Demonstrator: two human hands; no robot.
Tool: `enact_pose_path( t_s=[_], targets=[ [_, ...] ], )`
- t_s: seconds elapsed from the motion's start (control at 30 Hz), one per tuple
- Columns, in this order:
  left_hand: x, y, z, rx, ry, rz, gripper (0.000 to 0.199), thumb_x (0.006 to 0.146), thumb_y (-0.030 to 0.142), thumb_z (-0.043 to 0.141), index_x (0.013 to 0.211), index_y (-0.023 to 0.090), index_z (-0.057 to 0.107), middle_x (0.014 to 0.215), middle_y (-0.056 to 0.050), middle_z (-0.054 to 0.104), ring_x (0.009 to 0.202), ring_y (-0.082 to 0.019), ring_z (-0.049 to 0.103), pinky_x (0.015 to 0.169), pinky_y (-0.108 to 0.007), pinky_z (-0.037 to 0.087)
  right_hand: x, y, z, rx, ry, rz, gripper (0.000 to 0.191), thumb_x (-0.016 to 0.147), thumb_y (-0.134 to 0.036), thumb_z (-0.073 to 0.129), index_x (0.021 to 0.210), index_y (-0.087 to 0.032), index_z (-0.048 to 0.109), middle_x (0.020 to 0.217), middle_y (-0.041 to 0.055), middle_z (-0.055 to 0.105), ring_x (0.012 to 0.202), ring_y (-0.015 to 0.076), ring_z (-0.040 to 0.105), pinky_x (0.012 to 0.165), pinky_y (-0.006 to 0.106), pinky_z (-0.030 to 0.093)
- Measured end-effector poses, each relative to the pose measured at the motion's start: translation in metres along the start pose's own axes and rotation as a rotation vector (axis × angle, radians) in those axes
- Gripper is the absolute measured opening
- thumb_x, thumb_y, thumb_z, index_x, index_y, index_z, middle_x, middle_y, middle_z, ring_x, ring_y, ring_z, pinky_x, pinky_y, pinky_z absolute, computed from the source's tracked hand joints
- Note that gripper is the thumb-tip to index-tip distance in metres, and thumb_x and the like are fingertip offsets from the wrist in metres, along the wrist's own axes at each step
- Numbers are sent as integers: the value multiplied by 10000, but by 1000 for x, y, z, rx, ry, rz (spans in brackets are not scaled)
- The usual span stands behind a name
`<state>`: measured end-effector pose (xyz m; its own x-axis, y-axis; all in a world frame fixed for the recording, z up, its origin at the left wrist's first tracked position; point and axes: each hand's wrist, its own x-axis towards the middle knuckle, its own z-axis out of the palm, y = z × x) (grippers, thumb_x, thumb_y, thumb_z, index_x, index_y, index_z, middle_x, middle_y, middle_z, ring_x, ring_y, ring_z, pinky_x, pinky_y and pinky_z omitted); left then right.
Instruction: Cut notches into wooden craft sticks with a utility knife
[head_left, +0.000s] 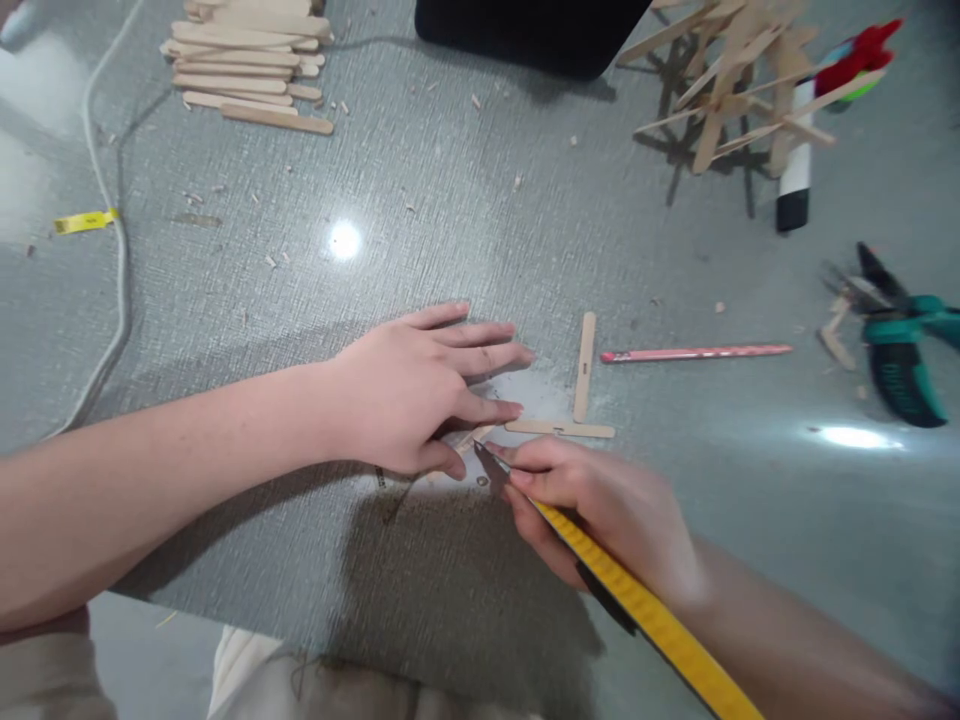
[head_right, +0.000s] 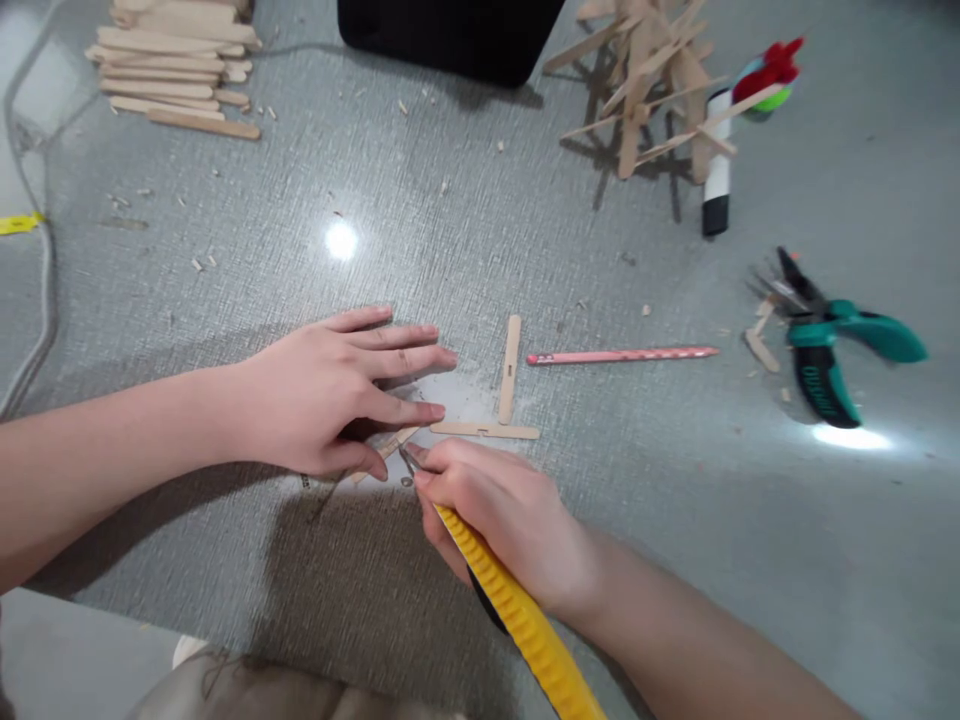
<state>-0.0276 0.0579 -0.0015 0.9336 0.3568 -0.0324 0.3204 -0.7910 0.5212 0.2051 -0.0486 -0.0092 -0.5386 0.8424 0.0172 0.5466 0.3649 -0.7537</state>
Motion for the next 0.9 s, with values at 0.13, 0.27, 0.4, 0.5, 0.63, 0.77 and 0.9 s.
enact_pose_path(
  t_s=[0.13,0.27,0.4,0.5,0.63,0.77,0.9],
  targets=[
    [-1,0,1,5,11,4,575,804,526,741,1318,295,626,1563,-82,410,1479,-304,331,1235,-519,183,4,-3,-2,-64,-3,-77,187,909,-120,537,757,-227,561,741,7,675,545,110,593,468,230,448],
    [-1,-1,0,4,3,15,582,817,536,726,1331,286,616,1569,-86,397,1483,-304,322,1236,-521,182,9,-7,-4,-36,33,-106,207,887,-73,531,733,-211,549,695,-6,663,505,80,585,469,191,452],
    [0,-1,-1,-1,0,15,593,802,531,742,1329,287,619,1570,-91,395,1481,-321,324,1230,-542,192,11,-8,-4,3,142,-117,206,834,-33,563,886,-232,561,779,3,708,600,118,685,539,209,530],
    [0,-2,-1,-6,9,23,592,798,516,748,1325,277,624,1562,-93,407,1470,-332,341,1225,-554,206,13,-7,-3,4,208,-129,237,843,-54,580,971,-249,536,855,28,734,699,155,737,564,229,567],
    [-1,-2,-1,-11,25,29,578,803,507,740,1319,269,630,1555,-92,420,1464,-336,353,1224,-555,209,14,-6,-3,4,214,-135,242,843,-90,606,999,-265,543,901,40,754,745,184,757,578,253,597],
    [-2,-3,0,9,20,37,581,812,497,722,1339,282,608,1568,-98,397,1474,-325,335,1221,-548,196,13,-6,-7,14,235,-116,273,813,-82,596,995,-280,549,892,45,762,782,209,762,644,301,630],
    [-3,-4,2,27,48,77,549,845,518,683,1315,242,620,1540,-109,439,1456,-321,368,1211,-533,212,12,-5,-12,25,260,-148,284,795,-73,590,995,-268,544,814,25,751,698,180,749,591,272,618]
  ],
)
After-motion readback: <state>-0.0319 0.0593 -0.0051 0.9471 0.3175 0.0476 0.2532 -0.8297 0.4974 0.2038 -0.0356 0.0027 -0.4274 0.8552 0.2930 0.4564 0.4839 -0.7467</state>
